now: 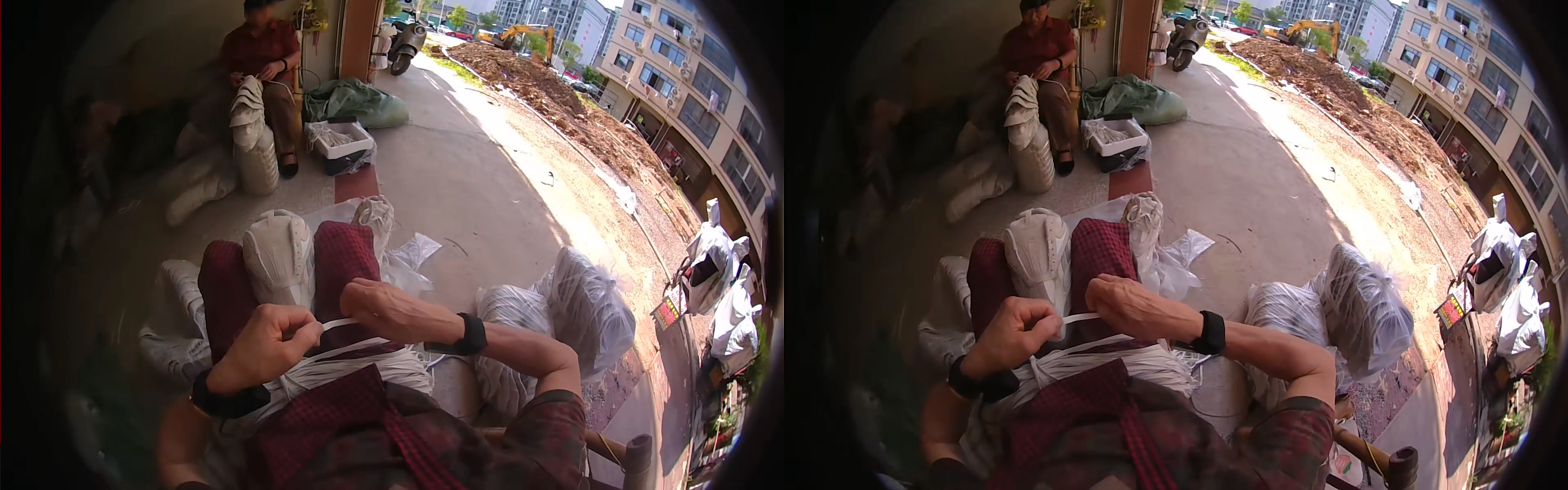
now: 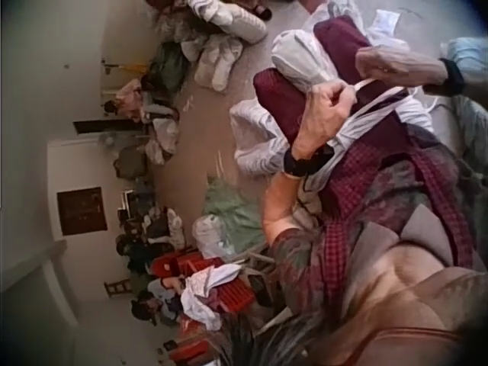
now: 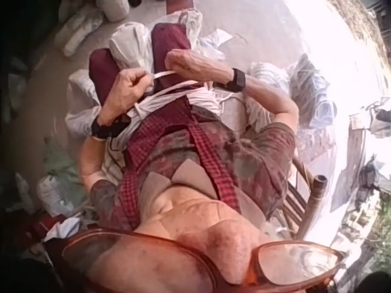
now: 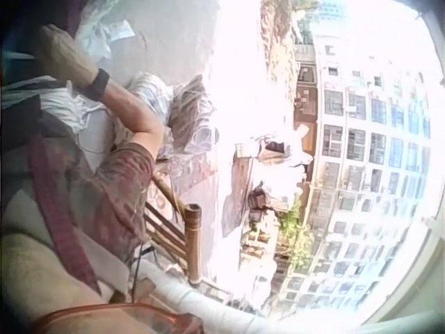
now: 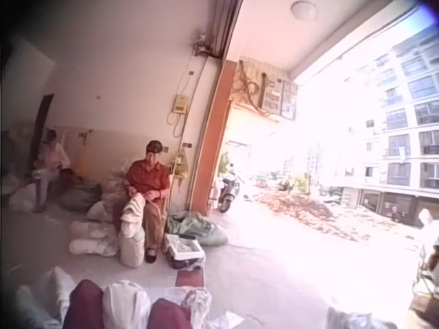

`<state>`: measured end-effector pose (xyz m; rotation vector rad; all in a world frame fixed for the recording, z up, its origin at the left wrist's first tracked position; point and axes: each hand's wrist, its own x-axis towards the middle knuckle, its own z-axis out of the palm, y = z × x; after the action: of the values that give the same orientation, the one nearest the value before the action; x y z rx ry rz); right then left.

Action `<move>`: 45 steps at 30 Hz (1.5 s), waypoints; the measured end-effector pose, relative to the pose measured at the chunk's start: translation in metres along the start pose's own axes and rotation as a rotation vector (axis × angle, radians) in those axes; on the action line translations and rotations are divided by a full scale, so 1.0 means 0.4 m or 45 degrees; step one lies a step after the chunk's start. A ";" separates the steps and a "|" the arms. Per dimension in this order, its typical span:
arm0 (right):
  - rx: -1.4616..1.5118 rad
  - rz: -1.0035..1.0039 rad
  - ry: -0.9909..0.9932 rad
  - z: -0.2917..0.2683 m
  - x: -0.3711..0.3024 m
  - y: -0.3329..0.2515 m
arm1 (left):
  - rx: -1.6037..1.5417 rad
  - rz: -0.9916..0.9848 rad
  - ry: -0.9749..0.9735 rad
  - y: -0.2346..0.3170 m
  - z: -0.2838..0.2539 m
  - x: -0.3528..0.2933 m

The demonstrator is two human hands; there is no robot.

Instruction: Lacing a white sneaker while sitting in a shoe manufacturing workshop.

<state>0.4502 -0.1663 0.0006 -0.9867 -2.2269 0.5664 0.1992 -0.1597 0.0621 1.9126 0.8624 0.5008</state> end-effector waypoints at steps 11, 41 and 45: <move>0.593 0.170 -0.142 0.027 0.096 -0.118 | 0.170 0.095 0.139 -0.012 -0.024 -0.038; 0.075 0.152 0.259 0.089 0.240 0.062 | 0.098 -0.052 0.568 -0.277 -0.091 0.115; 0.058 0.213 0.257 0.086 0.241 0.052 | 0.064 -0.064 0.537 -0.274 -0.091 0.111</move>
<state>0.3864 -0.0836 -0.0006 -1.1611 -1.9589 0.5619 0.1662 -0.0716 -0.0182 1.8538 1.1974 0.8781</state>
